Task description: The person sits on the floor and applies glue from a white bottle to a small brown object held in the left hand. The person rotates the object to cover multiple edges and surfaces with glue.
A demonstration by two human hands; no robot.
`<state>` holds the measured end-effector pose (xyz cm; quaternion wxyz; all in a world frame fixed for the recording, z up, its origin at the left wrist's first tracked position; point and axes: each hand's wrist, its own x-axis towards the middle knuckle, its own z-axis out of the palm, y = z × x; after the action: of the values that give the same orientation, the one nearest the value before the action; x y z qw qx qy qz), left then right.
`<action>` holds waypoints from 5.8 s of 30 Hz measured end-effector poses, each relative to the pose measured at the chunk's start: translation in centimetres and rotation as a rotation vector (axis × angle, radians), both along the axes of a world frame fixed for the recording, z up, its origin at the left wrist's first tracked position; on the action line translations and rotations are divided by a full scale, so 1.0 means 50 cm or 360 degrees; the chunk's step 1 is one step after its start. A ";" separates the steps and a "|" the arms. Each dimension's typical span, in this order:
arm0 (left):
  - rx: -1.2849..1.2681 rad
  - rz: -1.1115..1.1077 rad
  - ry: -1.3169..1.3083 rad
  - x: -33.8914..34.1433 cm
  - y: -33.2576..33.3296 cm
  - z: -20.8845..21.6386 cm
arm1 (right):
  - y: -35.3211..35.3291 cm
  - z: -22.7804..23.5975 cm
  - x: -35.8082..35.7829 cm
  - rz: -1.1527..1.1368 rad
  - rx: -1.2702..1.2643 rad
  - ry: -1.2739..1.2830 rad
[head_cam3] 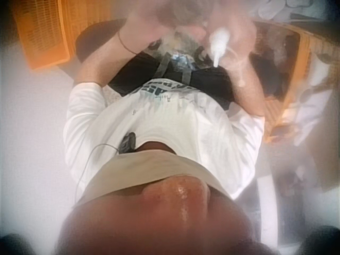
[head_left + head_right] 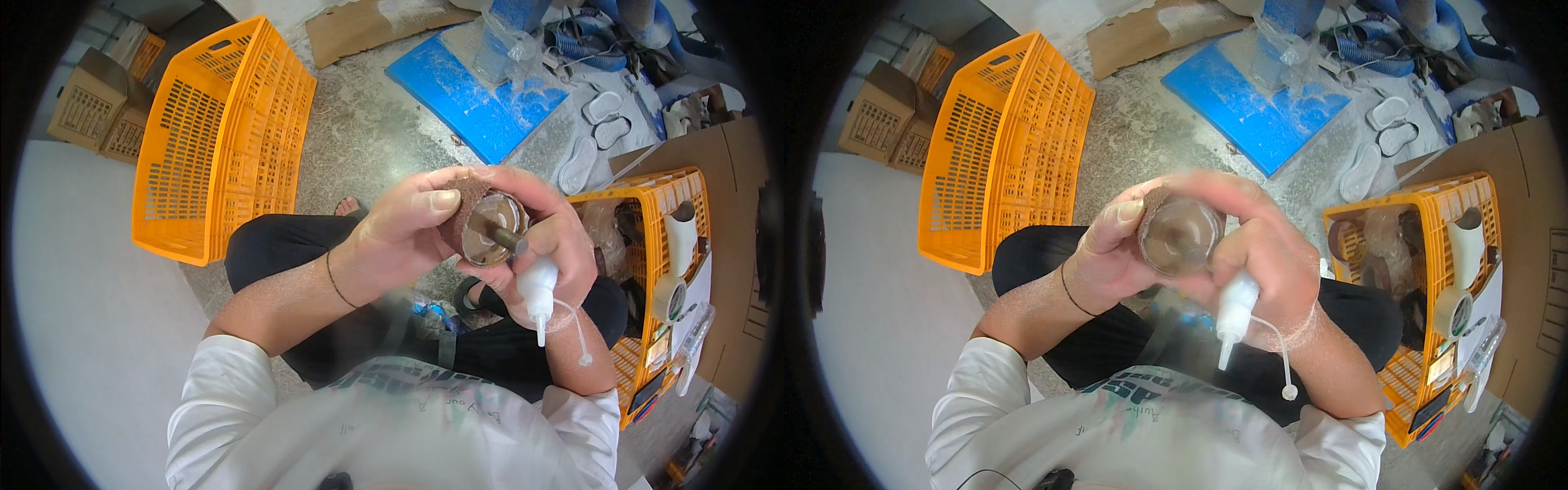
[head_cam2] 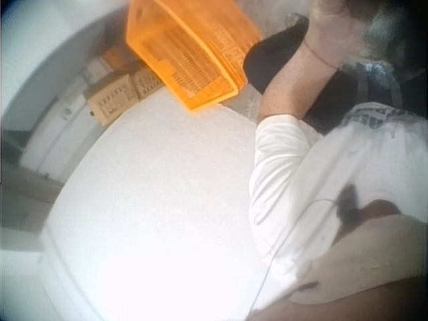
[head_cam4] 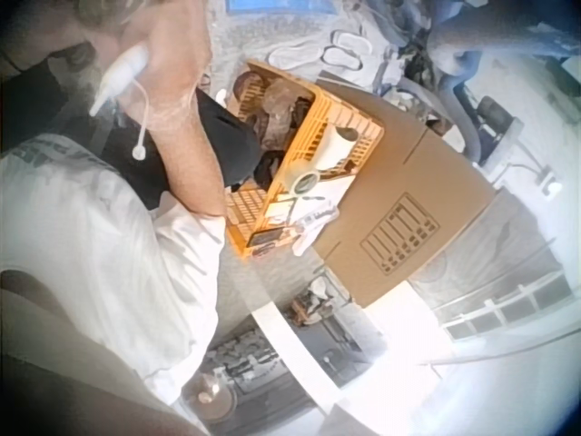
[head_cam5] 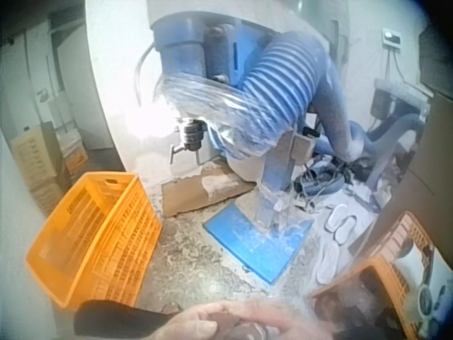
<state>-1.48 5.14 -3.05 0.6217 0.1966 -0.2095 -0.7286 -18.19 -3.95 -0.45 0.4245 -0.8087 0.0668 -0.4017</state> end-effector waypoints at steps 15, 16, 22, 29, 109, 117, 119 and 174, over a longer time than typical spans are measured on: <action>-0.0102 0.0039 -0.0231 -0.027 0.004 -0.013 | 0.016 -0.011 -0.005 -0.0211 0.0104 -0.0176; -0.0099 0.0035 -0.0262 -0.028 0.005 -0.013 | 0.018 -0.011 -0.005 -0.0220 0.0123 -0.0181; -0.0042 0.0166 -0.0255 -0.037 0.011 -0.017 | 0.023 -0.017 0.011 -0.0378 0.0086 -0.0184; -0.0088 0.0226 -0.0332 -0.048 0.013 -0.009 | 0.020 -0.019 0.026 -0.0424 0.0008 -0.0229; -0.0651 0.0673 -0.2005 0.037 0.006 0.004 | -0.009 0.067 -0.046 -0.0424 -0.0366 0.0378; -0.0713 0.0962 -0.2051 0.021 -0.011 0.006 | -0.010 0.061 -0.036 -0.0374 -0.0408 0.0408; -0.0720 0.0986 -0.2015 0.018 -0.012 0.007 | -0.008 0.061 -0.035 -0.0365 -0.0400 0.0423; -0.0562 0.1006 -0.1986 0.024 0.001 0.017 | -0.029 0.073 -0.075 -0.0482 -0.0274 0.0588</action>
<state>-0.27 5.19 -2.21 0.5898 0.5239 -0.5733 -0.2211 -21.93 -5.39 3.22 0.2697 -0.8823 0.2290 -0.3104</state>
